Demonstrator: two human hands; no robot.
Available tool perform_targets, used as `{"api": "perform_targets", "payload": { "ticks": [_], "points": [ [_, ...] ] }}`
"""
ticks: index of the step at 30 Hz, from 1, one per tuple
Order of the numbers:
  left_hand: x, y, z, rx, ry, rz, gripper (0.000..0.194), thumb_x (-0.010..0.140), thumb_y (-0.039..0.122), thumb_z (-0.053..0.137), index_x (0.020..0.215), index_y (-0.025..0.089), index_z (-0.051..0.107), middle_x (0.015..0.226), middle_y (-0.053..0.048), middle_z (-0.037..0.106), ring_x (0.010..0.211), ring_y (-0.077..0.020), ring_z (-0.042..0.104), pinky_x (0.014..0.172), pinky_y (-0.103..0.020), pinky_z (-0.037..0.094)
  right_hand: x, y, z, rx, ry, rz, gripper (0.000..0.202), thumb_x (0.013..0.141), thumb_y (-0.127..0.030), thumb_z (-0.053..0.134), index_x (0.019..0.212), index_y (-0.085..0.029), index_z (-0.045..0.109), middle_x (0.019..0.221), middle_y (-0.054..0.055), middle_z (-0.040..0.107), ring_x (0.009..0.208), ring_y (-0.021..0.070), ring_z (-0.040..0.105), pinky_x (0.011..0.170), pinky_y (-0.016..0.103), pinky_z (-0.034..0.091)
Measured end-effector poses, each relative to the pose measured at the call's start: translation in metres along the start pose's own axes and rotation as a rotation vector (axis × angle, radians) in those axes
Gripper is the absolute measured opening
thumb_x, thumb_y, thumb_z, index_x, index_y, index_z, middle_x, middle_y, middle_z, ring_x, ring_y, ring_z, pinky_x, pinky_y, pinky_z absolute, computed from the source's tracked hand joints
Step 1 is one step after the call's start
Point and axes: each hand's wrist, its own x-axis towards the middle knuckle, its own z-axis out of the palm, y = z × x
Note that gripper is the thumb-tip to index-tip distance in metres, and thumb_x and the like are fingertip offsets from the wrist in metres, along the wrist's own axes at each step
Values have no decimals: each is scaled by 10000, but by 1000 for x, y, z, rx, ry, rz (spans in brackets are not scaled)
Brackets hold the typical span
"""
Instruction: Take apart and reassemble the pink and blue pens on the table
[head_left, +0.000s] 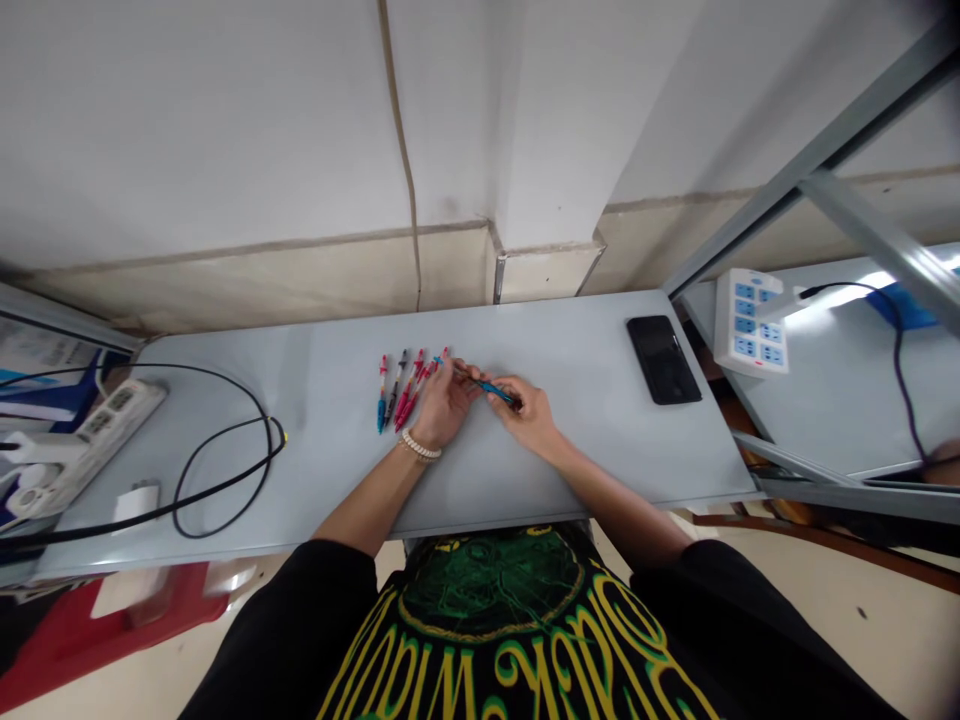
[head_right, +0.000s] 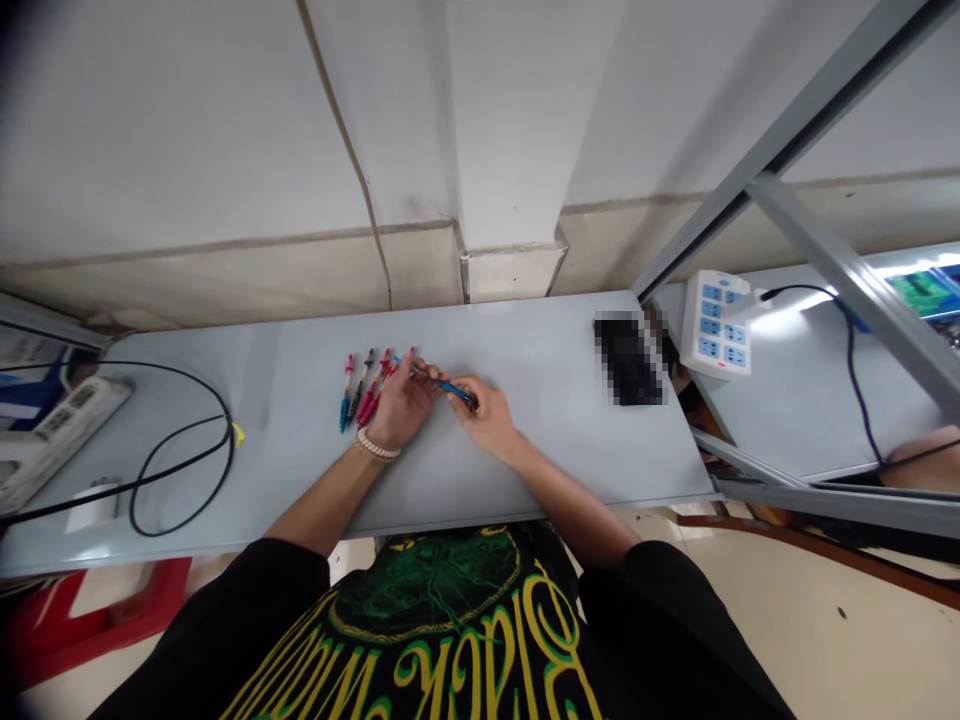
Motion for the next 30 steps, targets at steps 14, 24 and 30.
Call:
{"api": "perform_targets", "payload": {
  "ticks": [14,24,30],
  "points": [
    [-6,23,9,-344,151,-191,628,1138,553,315,596,236,294,549,48,280,466,-95,319,716,-341,630,4,-5,1,85,168,33,319,950,-550,702,895,-237,677,642,-18,625,576,142,552,573,299,451],
    [-12,26,13,-420,133,-256,571,1136,536,307,642,251,275,560,20,346,470,-106,354,545,-243,547,4,-9,3,89,162,38,330,964,-544,664,844,-237,647,629,-28,610,543,118,470,543,286,416],
    [-12,27,13,-450,142,-239,566,1143,492,287,637,240,265,558,26,312,453,-92,311,475,-200,458,4,-7,3,61,171,26,337,949,-557,665,838,-239,638,624,-38,596,544,115,466,540,282,396]
  ]
}}
